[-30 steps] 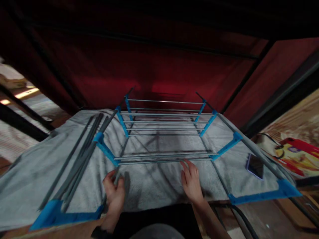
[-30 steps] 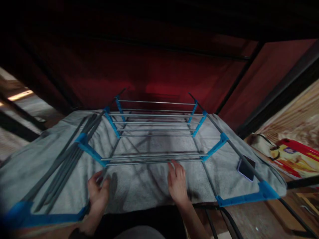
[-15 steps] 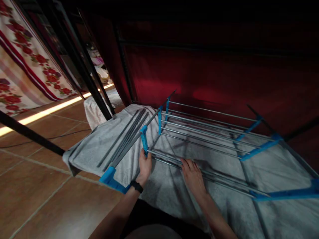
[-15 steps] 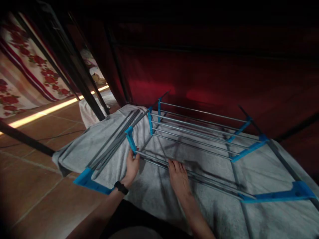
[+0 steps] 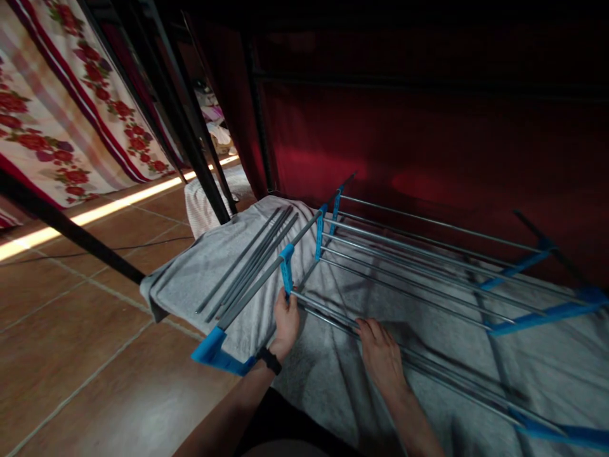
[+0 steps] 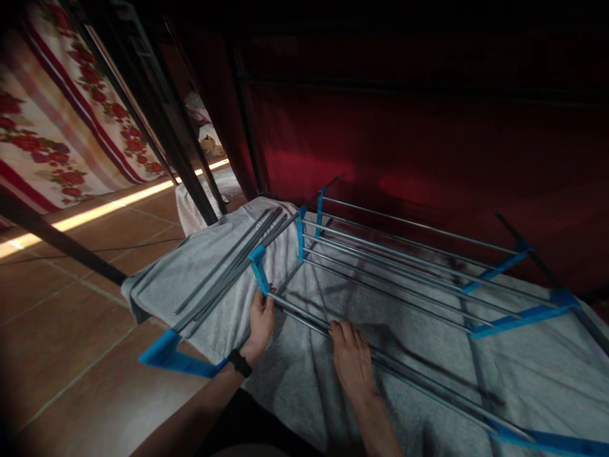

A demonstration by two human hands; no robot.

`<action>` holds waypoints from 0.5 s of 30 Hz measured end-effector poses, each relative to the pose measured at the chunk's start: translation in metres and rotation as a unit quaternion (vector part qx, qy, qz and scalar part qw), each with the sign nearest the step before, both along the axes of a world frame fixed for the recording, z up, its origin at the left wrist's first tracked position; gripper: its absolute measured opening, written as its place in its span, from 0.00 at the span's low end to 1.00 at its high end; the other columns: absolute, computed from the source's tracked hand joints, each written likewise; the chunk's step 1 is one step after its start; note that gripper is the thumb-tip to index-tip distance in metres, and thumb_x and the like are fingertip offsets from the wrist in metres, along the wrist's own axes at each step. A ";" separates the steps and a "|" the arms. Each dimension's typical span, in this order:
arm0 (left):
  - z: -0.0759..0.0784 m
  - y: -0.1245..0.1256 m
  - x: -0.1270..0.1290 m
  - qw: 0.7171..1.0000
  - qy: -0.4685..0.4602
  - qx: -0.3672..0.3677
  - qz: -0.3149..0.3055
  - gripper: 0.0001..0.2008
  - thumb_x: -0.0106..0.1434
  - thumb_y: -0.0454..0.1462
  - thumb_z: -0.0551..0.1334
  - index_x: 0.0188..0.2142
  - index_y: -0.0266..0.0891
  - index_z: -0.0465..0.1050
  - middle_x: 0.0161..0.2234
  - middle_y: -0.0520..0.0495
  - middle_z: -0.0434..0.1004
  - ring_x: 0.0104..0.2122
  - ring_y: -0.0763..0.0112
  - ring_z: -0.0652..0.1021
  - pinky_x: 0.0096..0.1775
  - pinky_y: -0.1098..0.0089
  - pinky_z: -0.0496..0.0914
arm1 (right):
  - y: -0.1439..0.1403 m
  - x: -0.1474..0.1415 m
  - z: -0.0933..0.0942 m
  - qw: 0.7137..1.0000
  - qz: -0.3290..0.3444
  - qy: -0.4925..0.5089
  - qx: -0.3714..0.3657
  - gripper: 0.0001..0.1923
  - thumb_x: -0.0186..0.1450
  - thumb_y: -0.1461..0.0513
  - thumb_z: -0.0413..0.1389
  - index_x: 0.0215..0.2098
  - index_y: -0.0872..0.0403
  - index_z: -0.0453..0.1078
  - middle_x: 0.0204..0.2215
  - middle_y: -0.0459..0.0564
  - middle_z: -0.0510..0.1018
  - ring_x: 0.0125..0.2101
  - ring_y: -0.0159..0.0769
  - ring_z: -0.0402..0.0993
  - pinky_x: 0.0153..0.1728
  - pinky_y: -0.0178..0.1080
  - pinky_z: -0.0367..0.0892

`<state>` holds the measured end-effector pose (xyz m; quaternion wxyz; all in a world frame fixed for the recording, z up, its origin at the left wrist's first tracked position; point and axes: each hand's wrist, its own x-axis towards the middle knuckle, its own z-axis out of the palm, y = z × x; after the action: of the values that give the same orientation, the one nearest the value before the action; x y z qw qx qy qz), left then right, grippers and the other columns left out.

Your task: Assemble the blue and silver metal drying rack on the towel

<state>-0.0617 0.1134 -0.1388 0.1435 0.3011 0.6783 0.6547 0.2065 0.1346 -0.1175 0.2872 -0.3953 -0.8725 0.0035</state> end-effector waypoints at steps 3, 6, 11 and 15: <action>0.000 -0.001 0.000 1.000 0.004 0.007 0.002 0.12 0.68 0.44 0.61 0.46 0.42 0.74 0.46 0.40 0.82 0.50 0.57 0.79 0.58 0.55 0.70 | 0.000 0.000 -0.001 1.000 -0.007 -0.004 -0.005 0.19 0.76 0.62 0.44 0.57 0.44 0.72 0.41 0.53 0.80 0.38 0.47 0.77 0.42 0.52 0.71; 0.000 -0.002 0.001 1.000 -0.001 0.008 0.003 0.13 0.68 0.45 0.61 0.47 0.41 0.74 0.46 0.40 0.81 0.49 0.57 0.79 0.58 0.55 0.71 | 0.000 0.000 -0.001 1.000 -0.003 0.000 -0.005 0.19 0.76 0.61 0.44 0.56 0.44 0.73 0.40 0.53 0.80 0.37 0.47 0.77 0.41 0.52 0.71; 0.006 -0.001 0.002 1.000 0.002 0.002 0.001 0.15 0.68 0.46 0.61 0.47 0.40 0.74 0.46 0.39 0.81 0.49 0.57 0.80 0.57 0.55 0.72 | 0.001 -0.004 0.003 1.000 -0.008 0.001 -0.008 0.19 0.76 0.62 0.44 0.56 0.46 0.74 0.39 0.54 0.80 0.37 0.48 0.76 0.42 0.51 0.71; 0.011 0.001 0.000 1.000 0.014 -0.008 -0.004 0.17 0.67 0.49 0.60 0.46 0.41 0.74 0.46 0.39 0.81 0.49 0.56 0.80 0.56 0.54 0.73 | -0.004 -0.011 0.018 1.000 -0.014 -0.013 0.000 0.19 0.76 0.62 0.46 0.59 0.47 0.73 0.43 0.55 0.81 0.41 0.48 0.77 0.48 0.51 0.71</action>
<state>-0.0620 0.1144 -0.1276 0.1393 0.3116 0.6843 0.6443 0.1955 0.1303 -0.0998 0.2758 -0.4074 -0.8706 -0.0057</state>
